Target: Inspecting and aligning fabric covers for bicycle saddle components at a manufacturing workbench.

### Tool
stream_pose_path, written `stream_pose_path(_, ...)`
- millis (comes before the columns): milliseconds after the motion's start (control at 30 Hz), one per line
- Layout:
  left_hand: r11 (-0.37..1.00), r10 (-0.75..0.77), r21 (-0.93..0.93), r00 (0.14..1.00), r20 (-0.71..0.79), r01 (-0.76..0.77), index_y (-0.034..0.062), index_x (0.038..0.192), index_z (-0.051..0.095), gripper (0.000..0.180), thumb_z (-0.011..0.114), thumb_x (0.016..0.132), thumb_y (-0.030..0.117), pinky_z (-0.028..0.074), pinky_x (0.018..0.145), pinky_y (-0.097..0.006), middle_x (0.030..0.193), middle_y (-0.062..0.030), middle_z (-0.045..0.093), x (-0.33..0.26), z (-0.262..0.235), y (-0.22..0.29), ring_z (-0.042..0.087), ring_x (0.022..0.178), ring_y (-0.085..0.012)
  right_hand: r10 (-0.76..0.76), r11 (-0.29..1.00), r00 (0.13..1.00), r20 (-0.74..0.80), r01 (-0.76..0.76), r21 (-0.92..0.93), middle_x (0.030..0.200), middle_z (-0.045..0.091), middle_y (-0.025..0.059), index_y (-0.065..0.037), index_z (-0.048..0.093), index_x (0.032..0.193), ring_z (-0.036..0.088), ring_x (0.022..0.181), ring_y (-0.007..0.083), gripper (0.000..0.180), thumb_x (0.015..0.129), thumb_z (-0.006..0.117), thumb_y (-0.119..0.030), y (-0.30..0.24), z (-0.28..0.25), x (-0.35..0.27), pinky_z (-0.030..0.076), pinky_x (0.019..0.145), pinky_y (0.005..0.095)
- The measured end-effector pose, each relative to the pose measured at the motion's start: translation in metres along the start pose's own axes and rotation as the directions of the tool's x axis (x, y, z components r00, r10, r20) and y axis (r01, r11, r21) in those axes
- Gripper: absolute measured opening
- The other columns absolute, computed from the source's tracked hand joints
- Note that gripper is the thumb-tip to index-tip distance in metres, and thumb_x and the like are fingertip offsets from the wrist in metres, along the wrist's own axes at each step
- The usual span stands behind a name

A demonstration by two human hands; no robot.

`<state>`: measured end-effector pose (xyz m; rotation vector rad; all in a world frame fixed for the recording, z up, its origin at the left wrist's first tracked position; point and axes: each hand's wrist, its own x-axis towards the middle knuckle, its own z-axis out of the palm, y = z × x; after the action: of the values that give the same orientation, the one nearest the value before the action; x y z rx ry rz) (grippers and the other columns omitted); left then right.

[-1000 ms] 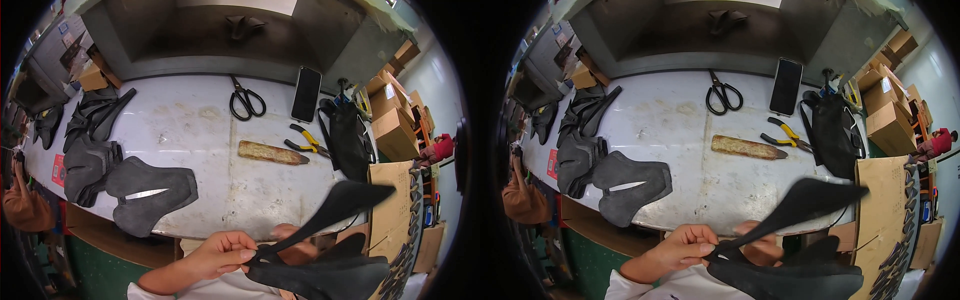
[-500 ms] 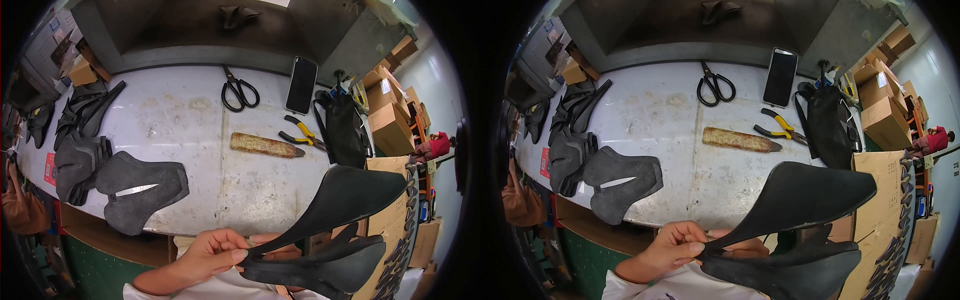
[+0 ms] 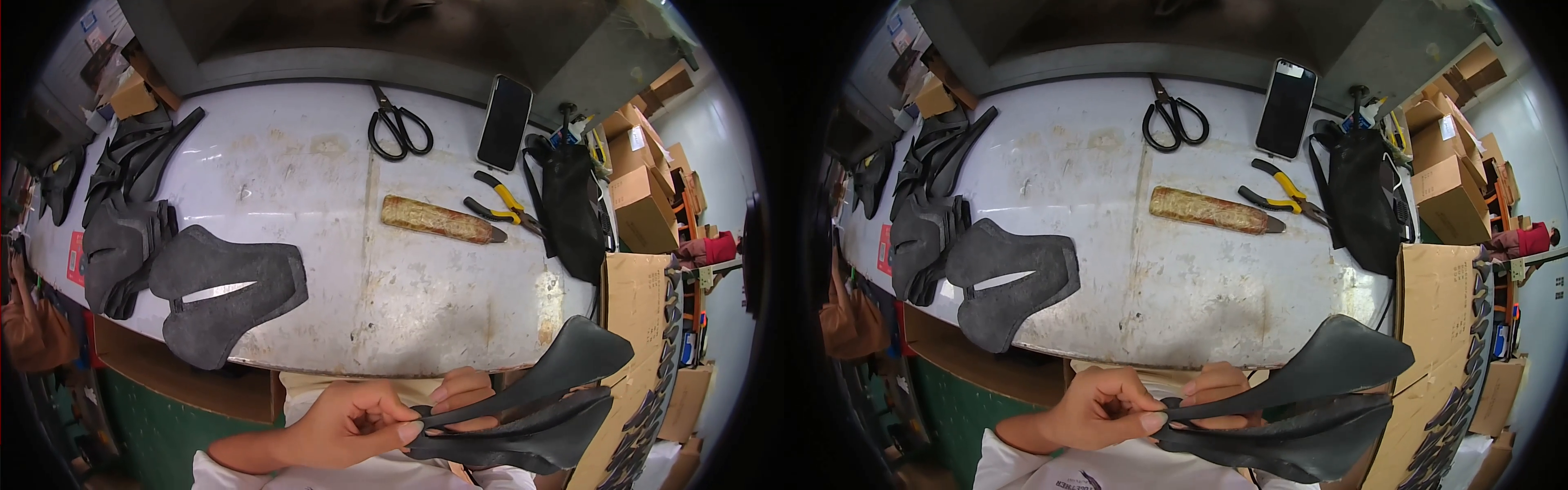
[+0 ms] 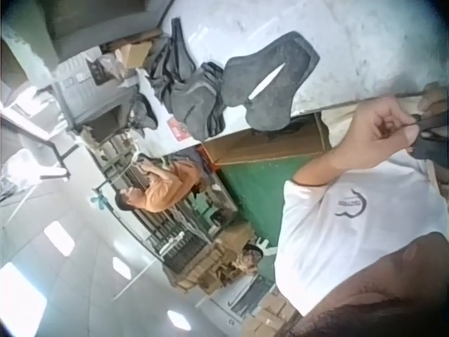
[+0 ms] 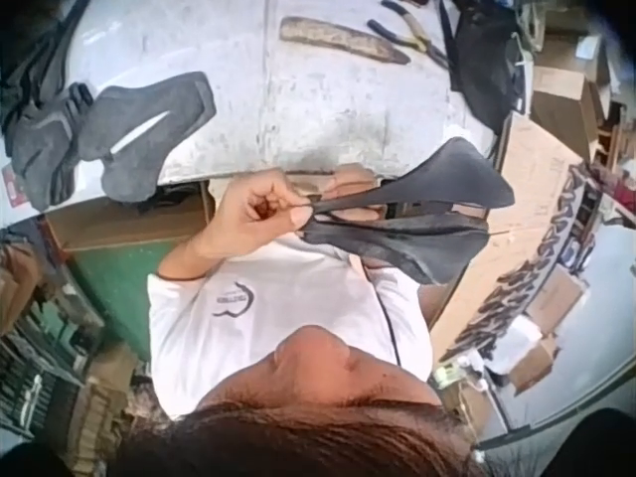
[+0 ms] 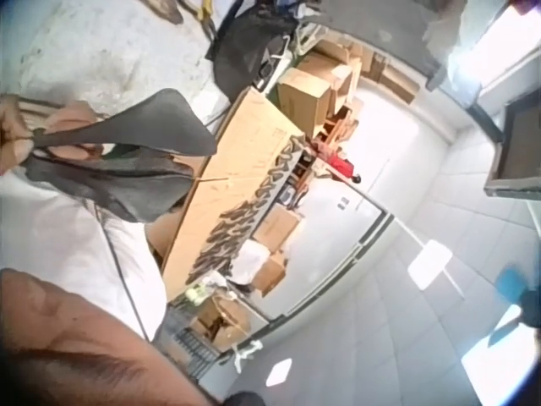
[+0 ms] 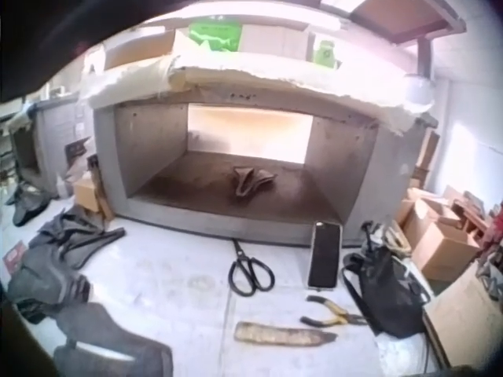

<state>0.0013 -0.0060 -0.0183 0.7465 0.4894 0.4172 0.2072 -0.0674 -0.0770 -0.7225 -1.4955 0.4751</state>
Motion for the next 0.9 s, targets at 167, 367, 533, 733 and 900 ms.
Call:
stream_pose_path(167,0.854,0.222,0.473,0.974,0.047,-0.217,0.0022,0.103,0.064,0.012,0.065,0.094,0.008,0.037,0.049,-0.020,0.067,-0.0002,0.060,0.000,-0.003,0.005,0.052,0.057,-0.0016,0.052,0.992,0.994,0.094,-0.063,0.112,0.095,0.069,0.0113,-0.008,0.062,0.092,0.066,0.086,0.0267,0.025,0.075,0.081,-0.010,0.010,-0.003,0.008,0.048,0.063,0.0390)
stream_pose_path(367,0.843,0.136,0.501,0.978,0.155,-0.196,0.0021,0.129,0.062,0.033,0.058,0.095,0.002,0.048,0.052,-0.022,0.077,-0.0055,0.071,0.007,-0.003,0.017,0.064,0.061,-0.0062,0.118,0.985,0.945,0.305,-0.151,0.086,0.089,0.068,0.0118,-0.004,0.064,0.094,0.065,0.078,0.0235,0.023,0.077,0.079,-0.008,0.003,-0.020,0.038,0.047,0.061,0.0354)
stream_pose_path(533,0.967,-0.078,0.245,0.996,0.047,0.064,0.0111,0.143,0.050,0.043,0.053,0.100,0.009,0.043,0.055,-0.020,0.071,0.0007,0.062,0.000,-0.002,0.013,0.054,0.058,-0.0036,0.869,0.014,0.223,0.442,-0.904,0.428,0.079,0.066,0.0132,0.001,0.071,0.089,0.064,0.073,0.0220,0.018,0.080,0.078,-0.012,0.010,-0.028,-0.005,0.047,0.065,0.0349)
stream_pose_path(733,0.963,-0.270,0.030,0.963,0.015,0.269,0.0090,0.142,0.050,0.041,0.051,0.101,0.006,0.043,0.055,-0.019,0.078,-0.0013,0.064,-0.004,-0.010,0.012,0.055,0.062,-0.0034,0.925,0.206,0.293,0.244,-0.922,0.327,0.083,0.068,0.0143,0.000,0.070,0.088,0.066,0.076,0.0229,0.018,0.082,0.077,-0.015,-0.024,-0.030,-0.009,0.051,0.071,0.0362)
stream_pose_path(900,0.966,-0.260,-0.002,0.966,0.017,0.260,0.0079,0.139,0.053,0.039,0.052,0.100,0.005,0.044,0.055,-0.018,0.080,-0.0019,0.065,-0.005,-0.008,0.014,0.056,0.061,-0.0031,0.929,0.351,0.365,0.057,-0.920,0.176,0.087,0.070,0.0154,-0.001,0.070,0.086,0.068,0.079,0.0239,0.018,0.085,0.076,-0.018,-0.064,-0.050,0.010,0.054,0.076,0.0375)
